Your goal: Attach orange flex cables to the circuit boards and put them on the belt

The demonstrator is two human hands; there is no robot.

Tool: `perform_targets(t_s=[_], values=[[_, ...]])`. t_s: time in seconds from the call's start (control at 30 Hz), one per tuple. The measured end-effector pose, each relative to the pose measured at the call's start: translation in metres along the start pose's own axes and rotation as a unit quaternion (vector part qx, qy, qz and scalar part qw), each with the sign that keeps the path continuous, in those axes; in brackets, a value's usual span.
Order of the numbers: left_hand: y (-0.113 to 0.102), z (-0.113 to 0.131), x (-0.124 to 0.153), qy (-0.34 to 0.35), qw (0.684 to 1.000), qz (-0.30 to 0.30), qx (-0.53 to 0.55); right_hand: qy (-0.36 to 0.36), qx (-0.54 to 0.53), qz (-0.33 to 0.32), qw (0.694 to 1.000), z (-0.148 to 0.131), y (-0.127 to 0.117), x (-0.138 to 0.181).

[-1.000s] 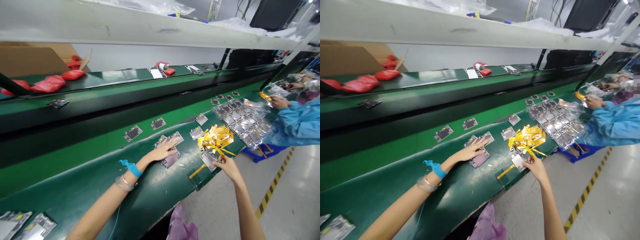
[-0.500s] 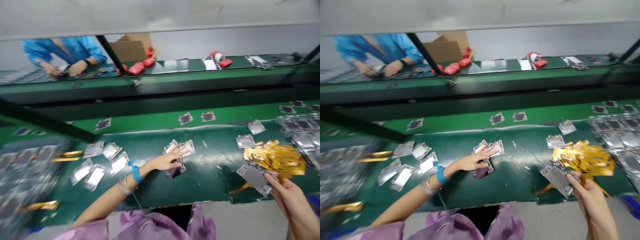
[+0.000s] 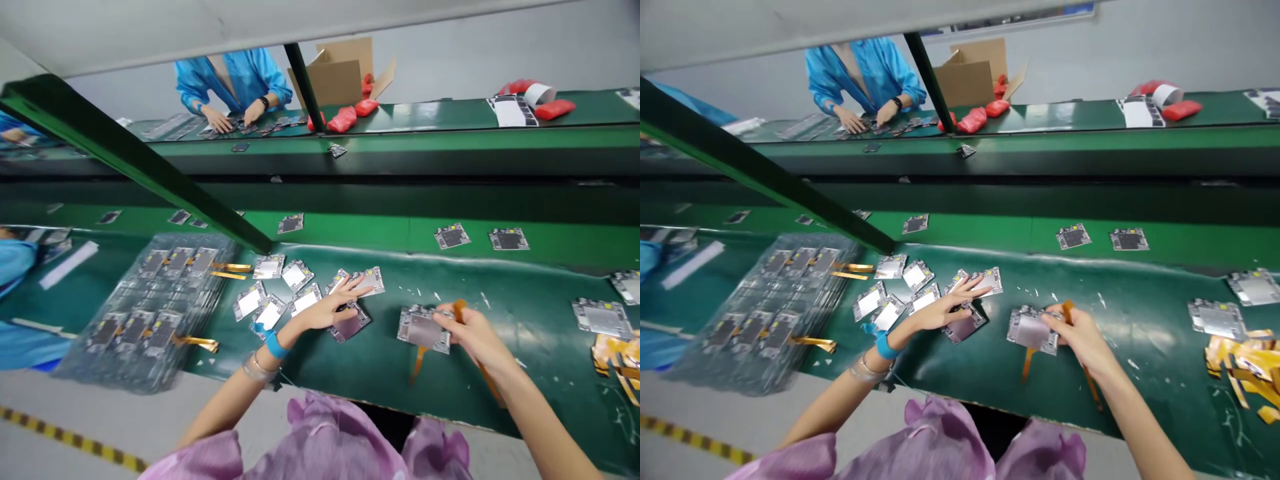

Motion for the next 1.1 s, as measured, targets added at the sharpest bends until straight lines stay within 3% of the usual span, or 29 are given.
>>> perform_targets(t_s=[0.27,0.43,0.57,0.67,0.77,0.83,1.0,1.1], values=[[-0.022,-0.016,0.000,-0.016,1.000,-0.005,-0.014,-0.054,0.081,-0.005,0.995,-0.006,0.060,-0.054],[-0.042,-0.028,0.001,-0.021,0.998,0.042,0.034,-0.117,0.190,-0.022,0.975,-0.009,0.103,-0.067],[-0.044,-0.015,0.016,-0.008,0.993,0.087,0.082,-0.186,0.285,0.030,0.940,-0.011,0.127,-0.065],[-0.033,0.002,0.030,-0.009,0.990,0.089,0.112,-0.214,0.344,0.088,0.910,-0.014,0.126,-0.059],[-0.020,0.014,0.041,-0.030,0.983,0.080,0.162,-0.200,0.385,0.150,0.888,-0.027,0.088,-0.062],[-0.012,0.018,0.046,-0.073,0.971,0.090,0.211,-0.169,0.401,0.212,0.875,-0.044,0.035,-0.069],[0.017,0.035,0.047,-0.178,0.936,0.094,0.289,-0.053,0.405,0.407,0.817,-0.100,-0.129,-0.087],[0.035,0.049,0.044,-0.206,0.936,0.091,0.271,-0.014,0.397,0.451,0.799,-0.121,-0.185,-0.100]])
Point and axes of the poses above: each hand's wrist, its own x-axis away from the middle knuckle, its own y-axis out of the palm, z = x × y, the point moved 3 cm from there along -x, towards the middle knuckle, and after that the axes turned 8 degrees about z, right-handed, at the moved point
